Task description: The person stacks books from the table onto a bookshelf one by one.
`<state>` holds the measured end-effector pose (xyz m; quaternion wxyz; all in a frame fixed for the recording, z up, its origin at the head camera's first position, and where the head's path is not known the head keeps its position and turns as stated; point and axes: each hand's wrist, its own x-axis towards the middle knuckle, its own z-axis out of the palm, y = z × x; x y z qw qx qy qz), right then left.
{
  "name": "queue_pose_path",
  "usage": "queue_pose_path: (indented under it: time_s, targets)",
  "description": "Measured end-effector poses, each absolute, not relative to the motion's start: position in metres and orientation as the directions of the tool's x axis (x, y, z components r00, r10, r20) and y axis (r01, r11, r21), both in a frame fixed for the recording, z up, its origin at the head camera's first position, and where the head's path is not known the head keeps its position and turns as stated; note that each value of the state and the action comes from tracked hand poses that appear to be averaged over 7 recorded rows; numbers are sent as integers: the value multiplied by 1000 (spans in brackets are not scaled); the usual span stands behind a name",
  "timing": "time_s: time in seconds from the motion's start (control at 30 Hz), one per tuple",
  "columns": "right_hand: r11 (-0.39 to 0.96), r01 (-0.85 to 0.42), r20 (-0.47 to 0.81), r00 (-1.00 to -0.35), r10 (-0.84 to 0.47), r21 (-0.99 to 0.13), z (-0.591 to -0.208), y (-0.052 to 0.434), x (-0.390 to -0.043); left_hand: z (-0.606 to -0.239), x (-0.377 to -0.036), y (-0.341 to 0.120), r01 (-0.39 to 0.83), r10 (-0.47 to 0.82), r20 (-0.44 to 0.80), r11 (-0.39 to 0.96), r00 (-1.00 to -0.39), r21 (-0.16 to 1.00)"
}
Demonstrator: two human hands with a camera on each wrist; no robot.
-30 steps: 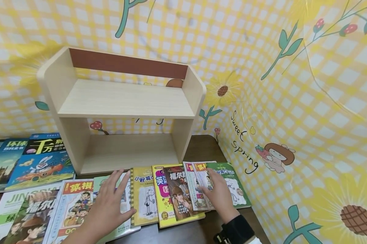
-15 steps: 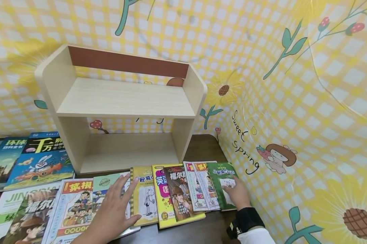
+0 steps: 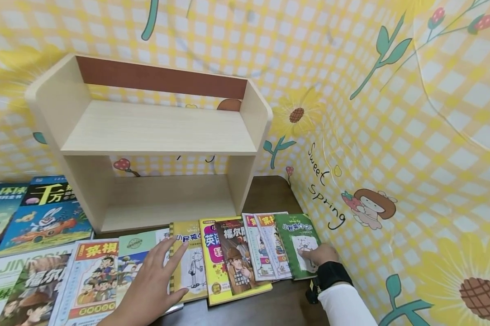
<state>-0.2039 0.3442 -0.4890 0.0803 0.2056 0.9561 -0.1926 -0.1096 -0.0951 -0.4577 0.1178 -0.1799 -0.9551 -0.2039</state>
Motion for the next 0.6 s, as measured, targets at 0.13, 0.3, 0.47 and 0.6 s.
queue_pose_path:
  time_s: [0.13,0.3,0.47,0.6]
  targets:
    - [861,416,-267,-900,344,-293,-493,348,-210,-458,-109,-94,367,278,279,862,-919,349]
    - [843,432,-312,-889,336,-322,-499,354,-212,-459,-108,-93,345,268,245,865,-932,365]
    - [797,464,-345,-874,342,-385,-495,350,-213,-459,-107,-92,335,260,242,871,-935,358]
    - [796,461,-338,-877,341,-392,-495,347,-215,-459,-106,-91,331,256,240,871,-937,364]
